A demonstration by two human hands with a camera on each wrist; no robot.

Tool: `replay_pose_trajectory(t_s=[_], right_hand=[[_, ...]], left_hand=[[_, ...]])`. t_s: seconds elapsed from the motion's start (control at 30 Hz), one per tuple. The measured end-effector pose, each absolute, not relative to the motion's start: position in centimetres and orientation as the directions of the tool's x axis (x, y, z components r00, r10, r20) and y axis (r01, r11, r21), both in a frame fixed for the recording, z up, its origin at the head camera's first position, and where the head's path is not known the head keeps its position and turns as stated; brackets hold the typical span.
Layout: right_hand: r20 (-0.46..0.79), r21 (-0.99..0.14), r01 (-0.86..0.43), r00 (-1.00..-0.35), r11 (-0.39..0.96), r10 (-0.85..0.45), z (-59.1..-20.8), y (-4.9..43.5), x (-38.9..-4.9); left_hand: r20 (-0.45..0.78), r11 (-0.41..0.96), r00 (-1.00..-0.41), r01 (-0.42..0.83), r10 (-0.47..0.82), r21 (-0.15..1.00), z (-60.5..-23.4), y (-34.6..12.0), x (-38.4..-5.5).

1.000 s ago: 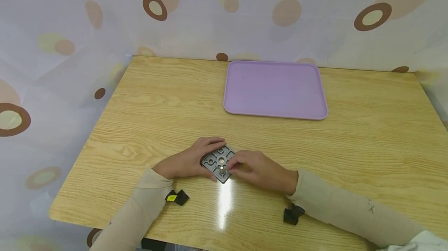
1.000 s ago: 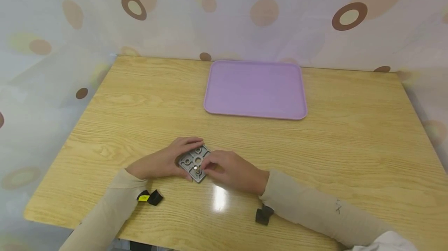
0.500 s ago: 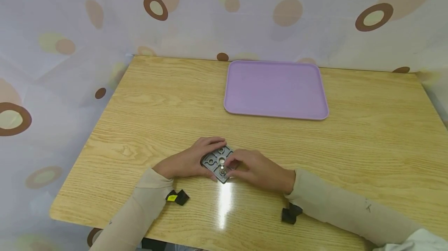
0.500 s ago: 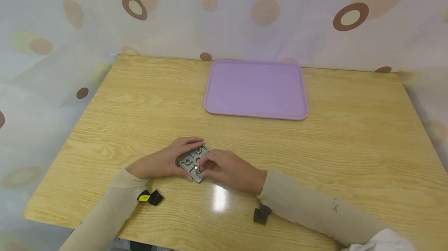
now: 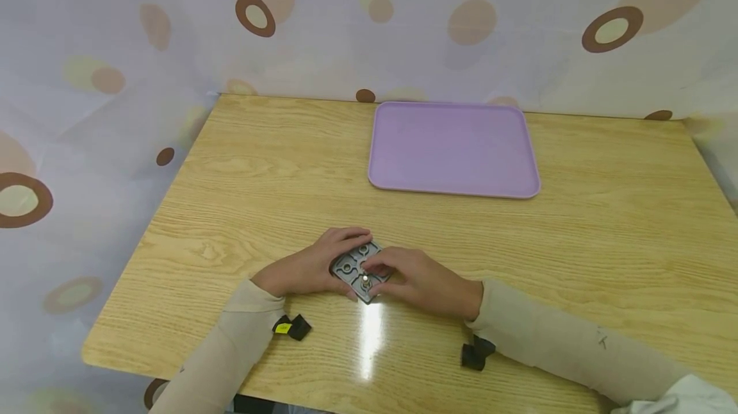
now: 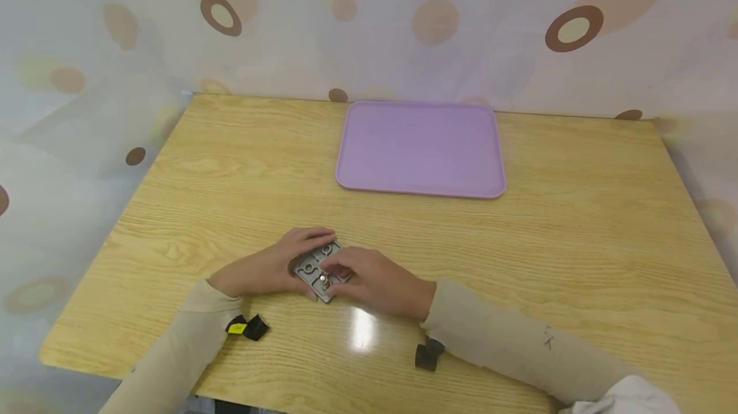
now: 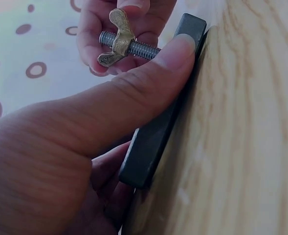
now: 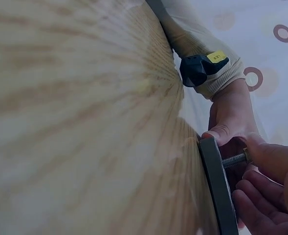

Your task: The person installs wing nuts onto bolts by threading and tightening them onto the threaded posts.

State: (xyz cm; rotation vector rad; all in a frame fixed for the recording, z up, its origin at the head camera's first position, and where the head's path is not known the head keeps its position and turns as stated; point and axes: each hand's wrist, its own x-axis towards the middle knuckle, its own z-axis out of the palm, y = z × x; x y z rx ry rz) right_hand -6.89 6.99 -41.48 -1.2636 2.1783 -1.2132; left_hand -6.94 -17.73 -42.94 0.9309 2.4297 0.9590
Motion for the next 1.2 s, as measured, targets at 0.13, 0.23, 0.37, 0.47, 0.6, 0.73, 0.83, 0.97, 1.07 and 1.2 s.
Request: replay_pose_trajectory(t_s=[0.13, 0.23, 0.37, 0.47, 0.6, 0.73, 0.83, 0.97, 1.07, 1.2], right_hand=[[0.107, -0.794, -0.545, -0.561, 0.269, -0.821, -41.49, 7.05, -6.94], [0.125, -0.784, -0.56, -0.566, 0.269, -0.815, -41.62, 7.1, -7.0], [0.162, -0.786, -0.568, -0.57, 0.244, -0.806, -41.78, 7.2, -7.05], [0.185, -0.782, -0.577, -0.577, 0.236, -0.796, -41.86, 7.32, -7.12], [0.208, -0.762, -0.601, -0.582, 0.243, -0.786, -41.9, 7.47, -7.24], [0.228, -0.748, -0.62, -0.574, 0.236, -0.787, -41.89, 7.58, -7.34], [0.237, -0.743, -0.629, -0.566, 0.228, -0.79, -41.9, 7.63, -7.37], [0.244, -0.745, -0.632, -0.555, 0.212, -0.795, -41.96, 7.65, -7.35], [0.251, -0.748, -0.634, -0.545, 0.197, -0.8, -42.09, 7.63, -7.33], [0.25, -0.757, -0.626, -0.54, 0.186, -0.803, -42.28, 7.52, -7.29]], left_hand=[[-0.085, 0.548, -0.717, 0.445, 0.691, 0.708, -42.99, -17.74, -6.92], [-0.087, 0.549, -0.72, 0.438, 0.688, 0.712, -43.03, -17.75, -6.9], [-0.085, 0.548, -0.722, 0.437, 0.686, 0.714, -43.08, -17.75, -6.89], [-0.08, 0.547, -0.724, 0.439, 0.685, 0.713, -43.13, -17.74, -6.93], [-0.083, 0.551, -0.725, 0.438, 0.684, 0.711, -43.18, -17.72, -6.97], [-0.082, 0.551, -0.724, 0.441, 0.685, 0.708, -43.06, -17.7, -6.93], [-0.083, 0.55, -0.724, 0.439, 0.685, 0.71, -43.04, -17.69, -6.93], [-0.088, 0.55, -0.723, 0.434, 0.685, 0.714, -43.09, -17.67, -6.92], [-0.085, 0.548, -0.723, 0.436, 0.686, 0.714, -43.09, -17.7, -6.89], [-0.085, 0.546, -0.724, 0.431, 0.684, 0.718, -43.09, -17.73, -6.84]])
